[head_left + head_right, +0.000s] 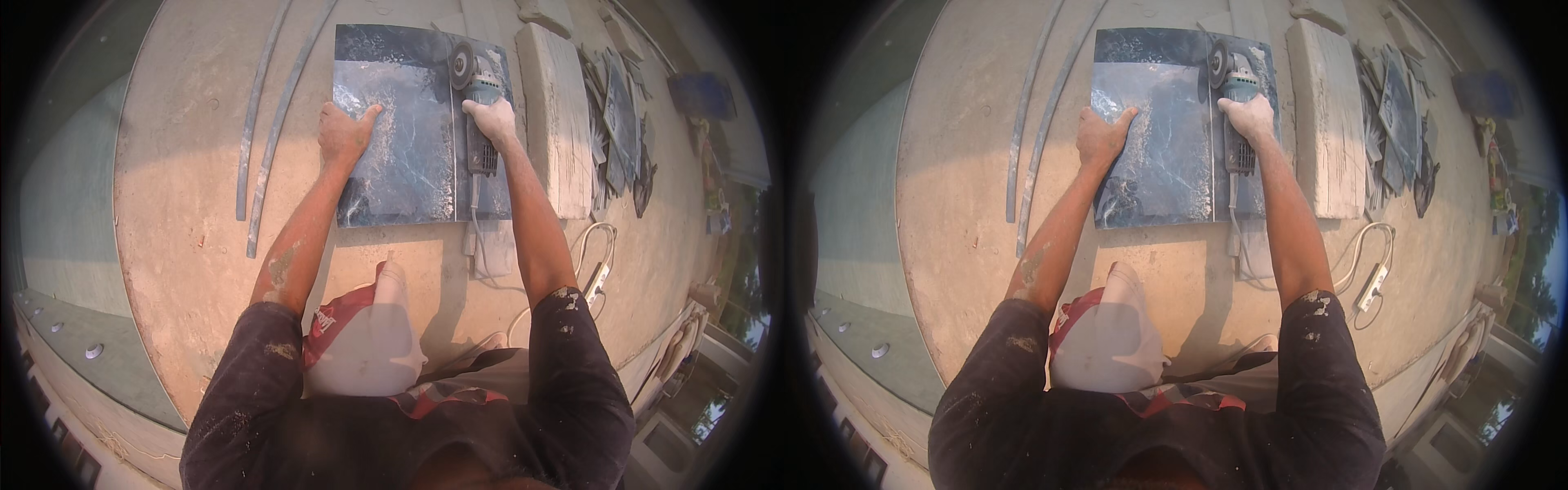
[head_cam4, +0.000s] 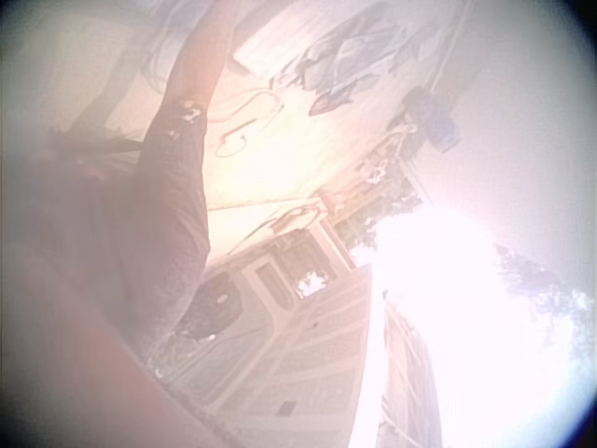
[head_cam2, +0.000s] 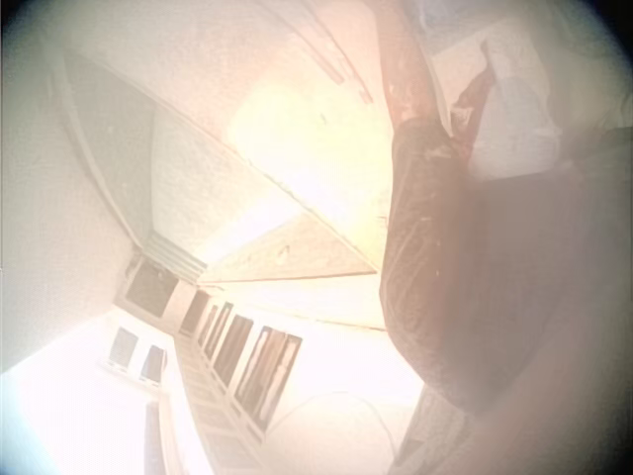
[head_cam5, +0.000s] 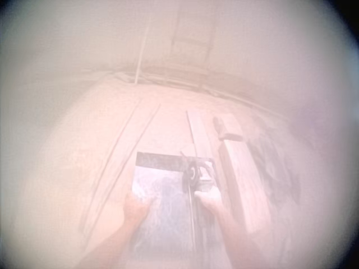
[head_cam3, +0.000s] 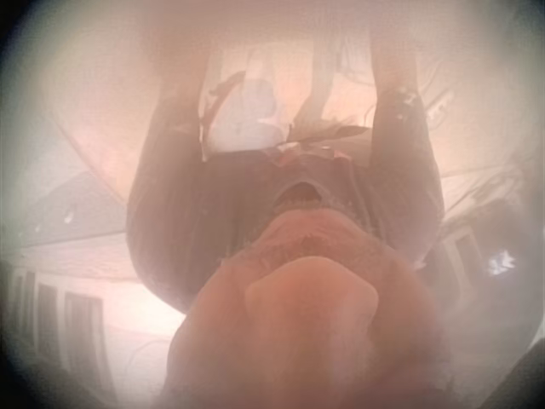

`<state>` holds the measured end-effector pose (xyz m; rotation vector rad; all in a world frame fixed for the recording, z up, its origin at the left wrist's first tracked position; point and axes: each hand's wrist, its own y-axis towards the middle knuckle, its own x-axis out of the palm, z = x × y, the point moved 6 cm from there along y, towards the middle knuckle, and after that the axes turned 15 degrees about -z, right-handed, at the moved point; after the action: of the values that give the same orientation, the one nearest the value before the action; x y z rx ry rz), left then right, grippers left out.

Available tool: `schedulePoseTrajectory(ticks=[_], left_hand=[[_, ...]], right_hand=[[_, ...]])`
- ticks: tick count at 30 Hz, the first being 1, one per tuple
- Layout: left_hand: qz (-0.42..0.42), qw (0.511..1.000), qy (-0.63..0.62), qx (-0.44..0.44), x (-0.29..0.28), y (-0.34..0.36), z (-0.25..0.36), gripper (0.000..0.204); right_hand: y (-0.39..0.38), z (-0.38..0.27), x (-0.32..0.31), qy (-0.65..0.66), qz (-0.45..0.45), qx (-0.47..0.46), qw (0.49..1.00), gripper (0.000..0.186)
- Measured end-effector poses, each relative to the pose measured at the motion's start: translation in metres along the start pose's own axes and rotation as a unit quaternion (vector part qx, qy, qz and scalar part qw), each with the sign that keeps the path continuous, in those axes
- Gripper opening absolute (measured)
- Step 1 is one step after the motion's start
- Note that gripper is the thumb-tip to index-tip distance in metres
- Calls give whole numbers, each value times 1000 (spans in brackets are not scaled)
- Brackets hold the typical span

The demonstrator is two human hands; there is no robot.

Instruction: The person carries a large tile to a workspace and uses an angle grinder to cut a straight line across its surface.

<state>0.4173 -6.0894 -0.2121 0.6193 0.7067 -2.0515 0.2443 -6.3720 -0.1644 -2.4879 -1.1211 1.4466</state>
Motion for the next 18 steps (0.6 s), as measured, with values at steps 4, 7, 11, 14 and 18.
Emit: schedulePoseTrajectory(ticks=[4, 7, 11, 14, 18], left_hand=[[3, 1000, 4, -4, 1, -2, 2, 93], [9, 1000, 3, -3, -2, -1, -1, 94], [-2, 1000, -5, -1, 1, -2, 2, 93], [-1, 1000, -2, -3, 1, -2, 1, 93], [2, 1000, 3, -3, -1, 0, -3, 93]], right_hand=[[5, 1, -1, -18, -11, -11, 1000, 65], [5, -8, 1, -13, -34, -13, 999, 74], [11, -3, -3, -27, -20, -5, 999, 73], [13, -3, -2, -11, -18, -10, 1000, 73], [15, -11, 1, -2, -39, -6, 999, 72]])
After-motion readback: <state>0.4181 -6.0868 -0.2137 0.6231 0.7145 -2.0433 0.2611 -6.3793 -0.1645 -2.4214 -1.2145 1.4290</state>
